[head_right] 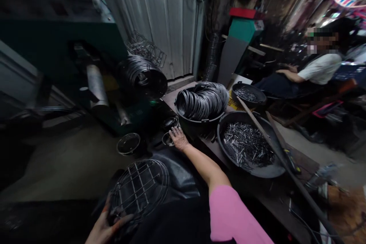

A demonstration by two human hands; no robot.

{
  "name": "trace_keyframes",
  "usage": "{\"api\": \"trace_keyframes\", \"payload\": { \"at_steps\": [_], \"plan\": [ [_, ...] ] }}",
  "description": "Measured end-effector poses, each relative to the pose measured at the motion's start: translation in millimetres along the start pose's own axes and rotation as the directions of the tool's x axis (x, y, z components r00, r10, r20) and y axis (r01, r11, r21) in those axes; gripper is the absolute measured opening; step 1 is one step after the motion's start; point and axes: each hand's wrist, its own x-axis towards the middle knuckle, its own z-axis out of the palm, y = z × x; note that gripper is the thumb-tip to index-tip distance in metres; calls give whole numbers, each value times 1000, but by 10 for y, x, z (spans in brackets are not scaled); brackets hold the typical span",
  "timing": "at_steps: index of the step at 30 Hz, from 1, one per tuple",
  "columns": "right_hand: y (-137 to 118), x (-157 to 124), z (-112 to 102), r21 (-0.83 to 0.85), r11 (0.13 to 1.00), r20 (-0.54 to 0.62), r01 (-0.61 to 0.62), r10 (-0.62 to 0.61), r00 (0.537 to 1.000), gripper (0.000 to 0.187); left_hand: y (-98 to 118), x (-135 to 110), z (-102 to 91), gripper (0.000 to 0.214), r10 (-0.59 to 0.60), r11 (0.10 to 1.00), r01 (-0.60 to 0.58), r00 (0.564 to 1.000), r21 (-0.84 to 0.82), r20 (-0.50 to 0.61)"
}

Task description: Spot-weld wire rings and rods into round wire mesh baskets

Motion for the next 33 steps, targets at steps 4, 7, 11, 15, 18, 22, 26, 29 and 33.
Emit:
{"api": "trace_keyframes", "payload": {
  "at_steps": [4, 7, 11, 15, 18, 22, 26, 29, 33],
  "plan": [
    [-141, 283, 110, -13, 1000, 44, 28, -27, 999, 52, 29, -84, 45, 120, 40, 997, -43, 997, -58, -59],
    [-238, 427, 103, -7, 1000, 42, 21, -21, 999, 53, 48, -103, 56, 120, 21, 995, -25, 998, -95, -51],
    [-273, 532, 20, -4, 1000, 66, -5, 5, 998, 52, 44, -73, 60, 117, 39, 993, -43, 999, -114, -34],
    [-223, 553, -17, -17, 1000, 75, -23, 24, 997, 54, -28, -10, 61, 117, 55, 988, -60, 998, -142, -38],
    [-173, 548, 5, -24, 999, 86, -39, 41, 995, 54, -80, 25, 48, 117, 56, 991, -59, 998, -124, -23],
    [-144, 570, 23, -1, 997, 86, -81, 81, 993, 54, -58, 4, 45, 115, 65, 993, -65, 998, -100, -9],
    [-290, 662, -25, 32, 994, 111, -109, 104, 988, 52, 21, -44, 73, 116, 41, 989, -43, 999, -139, -16],
    [-583, 772, -70, 78, 997, 111, -14, 6, 994, 49, 41, -47, 81, 115, 21, 989, -23, 1000, -147, -14],
    [-1057, 921, -85, 132, 973, 97, 187, -200, 975, 46, -22, -13, 80, 117, 16, 991, -16, 1000, -129, -3]
  ]
}}
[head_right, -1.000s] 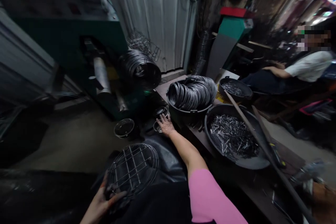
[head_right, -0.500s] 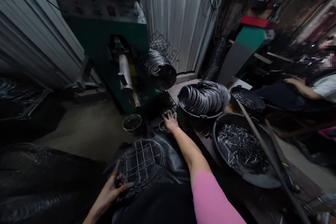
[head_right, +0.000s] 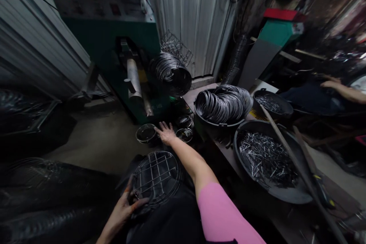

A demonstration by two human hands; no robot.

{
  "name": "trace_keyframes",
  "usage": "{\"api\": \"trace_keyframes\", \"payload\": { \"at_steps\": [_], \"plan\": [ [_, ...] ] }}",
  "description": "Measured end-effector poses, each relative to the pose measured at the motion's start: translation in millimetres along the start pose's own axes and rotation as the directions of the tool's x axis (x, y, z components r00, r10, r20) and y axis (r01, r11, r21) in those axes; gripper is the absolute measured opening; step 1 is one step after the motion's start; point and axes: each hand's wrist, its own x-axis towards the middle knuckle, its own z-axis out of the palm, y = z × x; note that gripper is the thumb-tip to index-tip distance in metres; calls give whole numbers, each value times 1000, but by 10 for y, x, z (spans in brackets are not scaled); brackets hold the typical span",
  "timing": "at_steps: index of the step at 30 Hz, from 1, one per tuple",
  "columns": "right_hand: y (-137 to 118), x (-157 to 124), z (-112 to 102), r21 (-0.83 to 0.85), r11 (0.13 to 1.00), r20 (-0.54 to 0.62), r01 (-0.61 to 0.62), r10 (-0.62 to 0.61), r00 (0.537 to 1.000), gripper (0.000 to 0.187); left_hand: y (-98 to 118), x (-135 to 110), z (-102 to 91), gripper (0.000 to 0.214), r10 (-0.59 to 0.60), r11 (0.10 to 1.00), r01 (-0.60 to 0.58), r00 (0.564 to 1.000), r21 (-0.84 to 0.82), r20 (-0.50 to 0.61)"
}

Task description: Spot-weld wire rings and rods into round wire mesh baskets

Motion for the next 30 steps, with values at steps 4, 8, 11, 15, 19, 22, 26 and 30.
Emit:
{"api": "trace_keyframes", "payload": {
  "at_steps": [4, 8, 11, 15, 19, 22, 26, 30],
  "plan": [
    [-172, 123, 28, 17, 998, 2, 64, -64, 998, 46, -84, 19, 0, 115, 48, 999, -49, 997, -7, -68],
    [64, 68, 20, 41, 998, 17, -37, 36, 999, 47, -101, 21, -5, 115, 75, 997, -73, 995, 26, -73],
    [350, -39, 4, 63, 978, 17, -201, 200, 980, 48, -91, 27, -16, 115, 77, 997, -76, 996, 31, -50],
    [619, -146, -31, 225, 913, -33, -341, 357, 934, 50, -82, 55, -6, 112, 48, 999, -48, 998, 13, -34],
    [679, -136, -69, 611, 690, -78, -388, 540, 838, 49, -114, 72, 34, 112, 63, 998, -62, 997, 18, -39],
    [601, -121, -62, 743, 576, -38, -340, 544, 838, 43, -184, 63, -11, 114, 67, 997, -66, 997, 34, -34],
    [479, -254, -2, 873, 364, 119, -325, 487, 866, 39, -187, 103, -294, 104, 111, 994, -109, 992, 33, -67],
    [516, -517, 26, 928, 158, 239, -338, 441, 865, 38, 204, 402, -695, 81, 234, 962, -192, 946, 192, -227]
  ]
}}
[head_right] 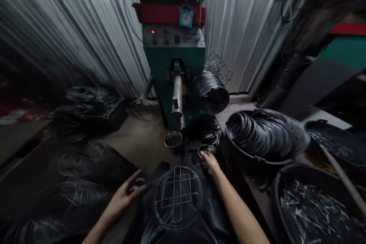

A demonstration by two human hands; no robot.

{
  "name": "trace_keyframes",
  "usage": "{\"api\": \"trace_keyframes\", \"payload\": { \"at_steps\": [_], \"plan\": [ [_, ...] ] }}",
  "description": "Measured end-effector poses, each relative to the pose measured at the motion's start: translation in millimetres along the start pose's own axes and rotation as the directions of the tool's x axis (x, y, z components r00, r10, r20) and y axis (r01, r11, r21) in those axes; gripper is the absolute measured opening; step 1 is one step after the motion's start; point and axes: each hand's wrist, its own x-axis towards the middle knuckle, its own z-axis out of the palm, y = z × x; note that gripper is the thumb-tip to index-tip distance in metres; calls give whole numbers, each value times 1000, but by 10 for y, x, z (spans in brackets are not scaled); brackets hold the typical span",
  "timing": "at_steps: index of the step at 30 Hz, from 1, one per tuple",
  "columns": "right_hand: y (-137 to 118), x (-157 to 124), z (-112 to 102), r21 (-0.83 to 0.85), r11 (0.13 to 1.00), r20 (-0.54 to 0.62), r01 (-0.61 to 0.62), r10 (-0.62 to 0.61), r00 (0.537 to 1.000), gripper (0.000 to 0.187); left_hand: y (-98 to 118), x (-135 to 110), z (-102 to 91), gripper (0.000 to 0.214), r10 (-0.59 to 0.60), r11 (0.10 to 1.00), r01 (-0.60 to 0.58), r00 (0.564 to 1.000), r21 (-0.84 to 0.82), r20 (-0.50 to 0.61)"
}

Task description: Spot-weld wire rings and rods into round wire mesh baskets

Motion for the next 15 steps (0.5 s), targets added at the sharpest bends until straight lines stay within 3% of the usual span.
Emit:
{"api": "trace_keyframes", "payload": {
  "at_steps": [3, 5, 7, 9, 12, 15],
  "plan": [
    [124, -132, -107, 354, 934, -62, -58, 86, 994, 36, 385, 626, -128, 66, 193, 948, -167, 979, 270, -71],
    [258, -231, -121, 449, 892, -213, 56, 46, 976, 36, 654, 1097, -119, 57, 359, 806, -256, 929, 534, -96],
    [431, -330, -86, 255, 940, -384, 228, -118, 916, 40, 878, 1542, -66, 54, 459, 632, -229, 881, 740, -119],
    [608, -391, -23, 41, 950, -410, 311, -268, 872, 44, 1028, 1916, -4, 56, 471, 512, -139, 871, 848, -141],
    [797, -362, 66, -107, 930, -401, 353, -365, 840, 46, 1107, 2313, 65, 61, 454, 445, -57, 874, 894, -171],
    [881, -241, 113, -159, 904, -375, 396, -427, 823, 49, 1070, 2518, 101, 54, 455, 436, -29, 870, 899, -192]
  ]
}}
